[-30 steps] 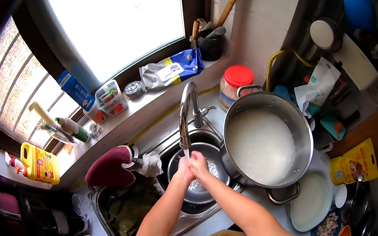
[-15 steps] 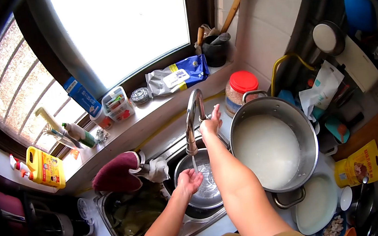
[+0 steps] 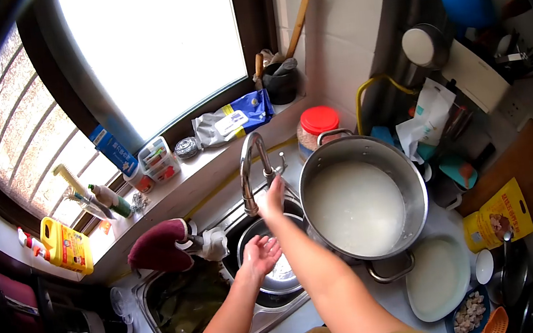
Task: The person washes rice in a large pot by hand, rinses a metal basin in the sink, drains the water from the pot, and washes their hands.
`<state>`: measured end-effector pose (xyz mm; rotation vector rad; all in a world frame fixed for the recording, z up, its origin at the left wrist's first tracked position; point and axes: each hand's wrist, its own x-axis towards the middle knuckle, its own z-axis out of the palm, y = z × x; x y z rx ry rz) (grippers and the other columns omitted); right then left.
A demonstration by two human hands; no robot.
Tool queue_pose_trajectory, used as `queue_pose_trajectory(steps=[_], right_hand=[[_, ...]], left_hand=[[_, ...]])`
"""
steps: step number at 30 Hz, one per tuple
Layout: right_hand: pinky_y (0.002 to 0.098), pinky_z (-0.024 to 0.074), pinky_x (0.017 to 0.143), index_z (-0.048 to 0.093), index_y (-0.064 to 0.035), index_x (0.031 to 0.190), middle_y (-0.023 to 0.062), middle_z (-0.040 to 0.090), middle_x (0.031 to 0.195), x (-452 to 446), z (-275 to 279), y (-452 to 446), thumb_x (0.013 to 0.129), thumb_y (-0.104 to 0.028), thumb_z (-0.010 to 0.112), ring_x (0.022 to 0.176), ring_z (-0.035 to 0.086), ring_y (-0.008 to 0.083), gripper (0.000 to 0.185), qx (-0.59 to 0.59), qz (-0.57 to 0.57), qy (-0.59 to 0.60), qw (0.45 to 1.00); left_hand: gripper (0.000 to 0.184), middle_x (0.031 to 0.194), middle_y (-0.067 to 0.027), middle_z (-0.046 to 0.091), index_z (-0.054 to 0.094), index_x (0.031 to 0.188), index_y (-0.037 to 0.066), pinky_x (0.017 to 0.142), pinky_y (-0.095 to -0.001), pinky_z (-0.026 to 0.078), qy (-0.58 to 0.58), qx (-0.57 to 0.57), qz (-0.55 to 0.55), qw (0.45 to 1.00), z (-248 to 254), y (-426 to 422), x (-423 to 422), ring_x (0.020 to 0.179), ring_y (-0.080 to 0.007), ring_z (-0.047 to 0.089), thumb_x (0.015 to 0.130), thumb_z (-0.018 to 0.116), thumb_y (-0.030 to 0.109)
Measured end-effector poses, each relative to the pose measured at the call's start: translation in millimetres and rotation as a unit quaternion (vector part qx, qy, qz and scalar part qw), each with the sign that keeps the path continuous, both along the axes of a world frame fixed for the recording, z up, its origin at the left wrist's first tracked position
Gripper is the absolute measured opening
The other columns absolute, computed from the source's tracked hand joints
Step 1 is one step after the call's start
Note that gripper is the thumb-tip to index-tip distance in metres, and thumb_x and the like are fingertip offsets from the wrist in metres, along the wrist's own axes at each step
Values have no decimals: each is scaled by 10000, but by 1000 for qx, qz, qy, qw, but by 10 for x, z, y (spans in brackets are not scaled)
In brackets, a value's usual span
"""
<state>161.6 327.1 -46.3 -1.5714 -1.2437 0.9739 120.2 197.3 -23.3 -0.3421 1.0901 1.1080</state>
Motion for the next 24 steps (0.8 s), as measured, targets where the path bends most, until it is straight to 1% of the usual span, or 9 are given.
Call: queue_pose_trajectory(steps=[5, 7, 9, 12, 13, 15, 17, 21, 24], right_hand=[[385, 332, 908, 500, -100, 1108, 200, 431, 1169, 303, -110, -1185, 818, -145, 315, 1079, 417, 328, 348, 56, 327, -221, 917], [360, 389, 854, 537, -65, 1059, 178, 446, 1169, 344, -136, -1363, 825, -142, 326, 1042, 464, 269, 324, 2, 299, -117, 947], [274, 389, 822, 533, -38, 1046, 190, 525, 1058, 309, 89, -1575, 719, -22, 398, 981, 509, 225, 354, 21, 250, -290, 923], [296, 352, 891, 558, -105, 1043, 214, 540, 1013, 371, 429, -1544, 750, -209, 432, 968, 528, 210, 335, 80, 202, 54, 975], [240, 406, 774, 425, 44, 1143, 127, 521, 972, 457, 1264, -1653, 731, -21, 344, 902, 502, 191, 424, -98, 217, -48, 970], [306, 382, 865, 548, -13, 1019, 134, 454, 1175, 241, 1043, -1407, 817, -88, 348, 1033, 468, 195, 294, -40, 202, 334, 920], [264, 343, 899, 517, 26, 1031, 84, 520, 1074, 272, 1610, -1414, 812, 4, 315, 1023, 457, 163, 299, -4, 220, 402, 889], [290, 305, 949, 517, 17, 1051, 61, 439, 1188, 498, 2171, -1408, 781, 73, 340, 1086, 412, 172, 328, -19, 390, 609, 690], [319, 308, 952, 491, 1, 1090, 95, 449, 1184, 565, 1595, -1346, 783, 50, 344, 1132, 391, 213, 345, 6, 471, 710, 524]], left_hand=[[522, 932, -145, 547, 499, 939, 44, 810, -423, 408, -108, 173, -93, 974, 126, -158, -84, 851, -278, 531, 806, 376, 534], [248, 867, -123, 556, 512, 796, 89, 770, -407, 430, -96, 124, -119, 980, 148, -277, 49, 825, -265, 536, 778, 542, 335], [164, 842, -117, 559, 517, 789, 86, 756, -390, 439, -42, 205, -94, 973, 232, -385, 121, 812, -258, 540, 767, 541, 246], [118, 820, -92, 569, 526, 779, 72, 711, -342, 459, -15, 232, -126, 965, 515, -353, 113, 769, -217, 553, 761, 535, 188], [102, 794, -62, 559, 524, 753, 81, 700, -317, 458, -66, 288, -106, 950, 542, -293, 83, 752, -194, 549, 771, 519, 181], [111, 777, -54, 547, 520, 780, 76, 662, -315, 454, -11, 342, -113, 933, 804, -174, 42, 736, -171, 540, 783, 497, 185], [130, 815, -56, 553, 529, 834, 71, 695, -298, 440, 21, 381, -135, 914, 1431, -223, 54, 744, -150, 536, 798, 500, 193], [145, 845, -65, 549, 521, 852, 76, 753, -287, 426, 83, 515, -47, 852, 2043, -333, 189, 808, -161, 530, 792, 505, 207], [184, 886, -69, 555, 515, 886, 62, 775, -279, 412, 184, 562, -75, 803, 1744, -435, 222, 805, -162, 528, 793, 514, 221]])
